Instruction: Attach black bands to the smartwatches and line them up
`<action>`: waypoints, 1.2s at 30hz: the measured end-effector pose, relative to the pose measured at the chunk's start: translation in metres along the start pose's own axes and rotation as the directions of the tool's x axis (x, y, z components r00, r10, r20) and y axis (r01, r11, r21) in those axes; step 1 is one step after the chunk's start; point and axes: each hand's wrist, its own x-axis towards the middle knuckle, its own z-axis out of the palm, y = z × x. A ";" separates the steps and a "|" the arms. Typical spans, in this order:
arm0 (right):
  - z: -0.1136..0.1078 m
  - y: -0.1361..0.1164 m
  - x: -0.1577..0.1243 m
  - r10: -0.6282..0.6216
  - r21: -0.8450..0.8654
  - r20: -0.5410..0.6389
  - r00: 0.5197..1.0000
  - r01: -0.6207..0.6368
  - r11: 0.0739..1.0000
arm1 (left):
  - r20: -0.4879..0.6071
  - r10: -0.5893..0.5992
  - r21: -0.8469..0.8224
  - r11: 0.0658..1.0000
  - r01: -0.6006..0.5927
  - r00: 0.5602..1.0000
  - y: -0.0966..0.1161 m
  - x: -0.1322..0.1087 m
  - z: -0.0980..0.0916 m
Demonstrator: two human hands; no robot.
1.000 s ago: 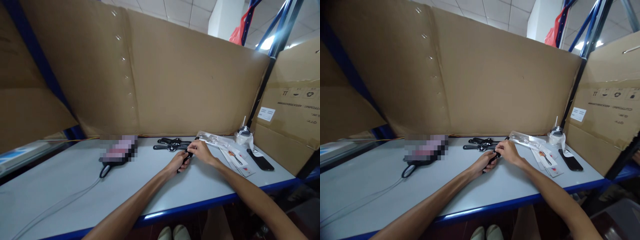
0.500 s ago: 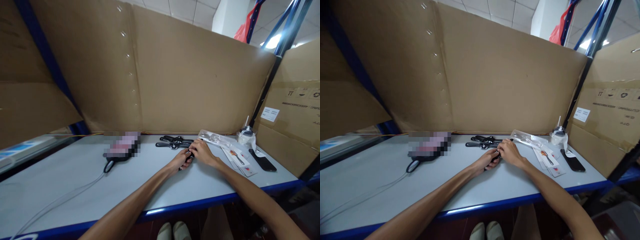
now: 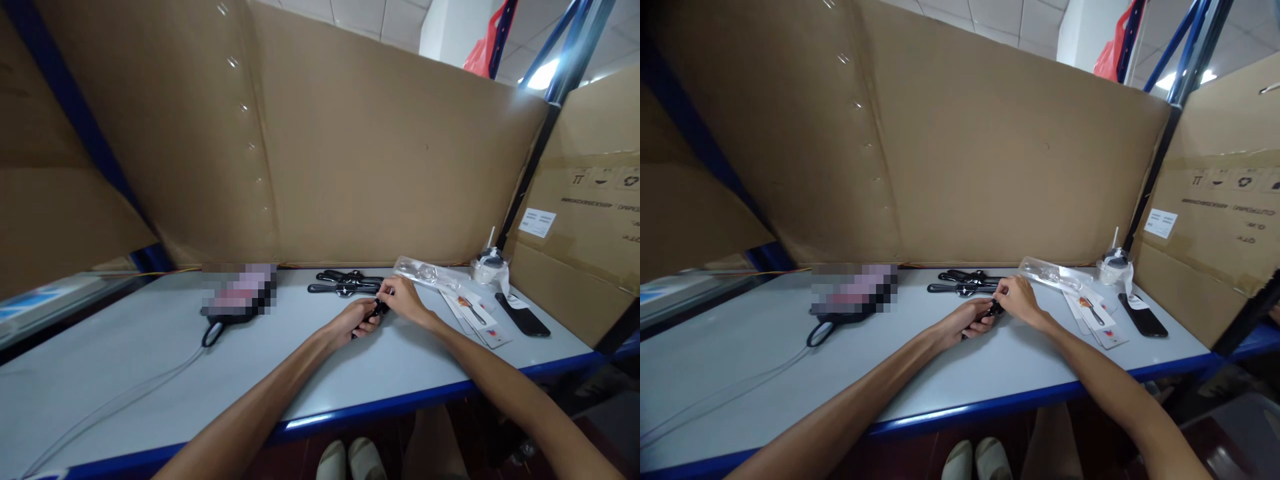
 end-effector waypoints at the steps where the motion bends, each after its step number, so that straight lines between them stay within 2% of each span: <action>1: 0.000 0.000 0.000 0.006 0.014 0.011 1.000 -0.007 1.000 | -0.005 -0.002 0.005 1.000 0.002 1.000 0.000 0.000 0.000; 5: 0.000 0.004 0.001 0.033 0.014 0.036 0.999 -0.033 0.999 | -0.010 0.004 0.022 1.000 -0.003 1.000 0.001 -0.001 0.002; 11: 0.006 0.006 -0.002 -0.036 -0.204 0.001 0.999 0.035 0.978 | -0.018 -0.007 0.025 1.000 0.007 1.000 0.002 -0.001 0.001; 14: 0.002 0.005 -0.002 -0.079 -0.207 0.003 0.997 0.078 0.975 | -0.026 -0.005 0.039 0.999 0.006 1.000 0.002 -0.001 0.002; 16: -0.007 0.006 0.001 -0.098 -0.183 -0.046 0.994 0.088 0.979 | -0.035 0.005 0.044 0.999 -0.003 0.999 0.001 -0.002 0.004; 18: -0.019 0.010 0.006 -0.047 -0.138 -0.125 0.991 0.030 0.990 | -0.056 0.042 0.035 0.999 -0.041 0.998 0.000 -0.002 0.005; 20: -0.029 0.017 0.011 0.073 -0.055 -0.143 0.987 -0.082 0.995 | -0.086 0.106 0.008 0.994 -0.105 0.991 -0.003 -0.001 0.007; 21: -0.032 0.021 0.013 0.143 0.013 -0.099 0.985 -0.142 0.990 | -0.105 0.135 -0.010 0.991 -0.136 0.985 -0.004 -0.001 0.007; 23: -0.033 0.028 0.015 0.274 0.188 0.111 0.955 -0.291 0.938 | -0.135 0.169 -0.043 0.983 -0.176 0.976 -0.006 0.000 0.007; 25: -0.028 0.031 0.014 0.321 0.332 0.366 0.874 -0.444 0.832 | -0.141 0.182 -0.062 0.979 -0.192 0.973 -0.008 0.001 0.006; 27: -0.021 0.032 0.011 0.282 0.414 0.524 0.803 -0.530 0.740 | -0.130 0.191 -0.062 0.978 -0.200 0.973 -0.009 0.002 0.004; 29: -0.015 0.031 0.007 0.241 0.465 0.574 0.783 -0.554 0.691 | -0.123 0.195 -0.052 0.978 -0.203 0.973 -0.010 0.003 0.003; 32: -0.012 0.029 0.004 0.249 0.494 0.591 0.767 -0.589 0.640 | -0.144 0.191 -0.033 0.980 -0.197 0.971 -0.010 0.003 0.003; 36: -0.013 0.030 0.004 0.212 0.534 0.605 0.768 -0.589 0.606 | -0.163 0.188 -0.013 0.981 -0.193 0.969 -0.009 0.002 0.006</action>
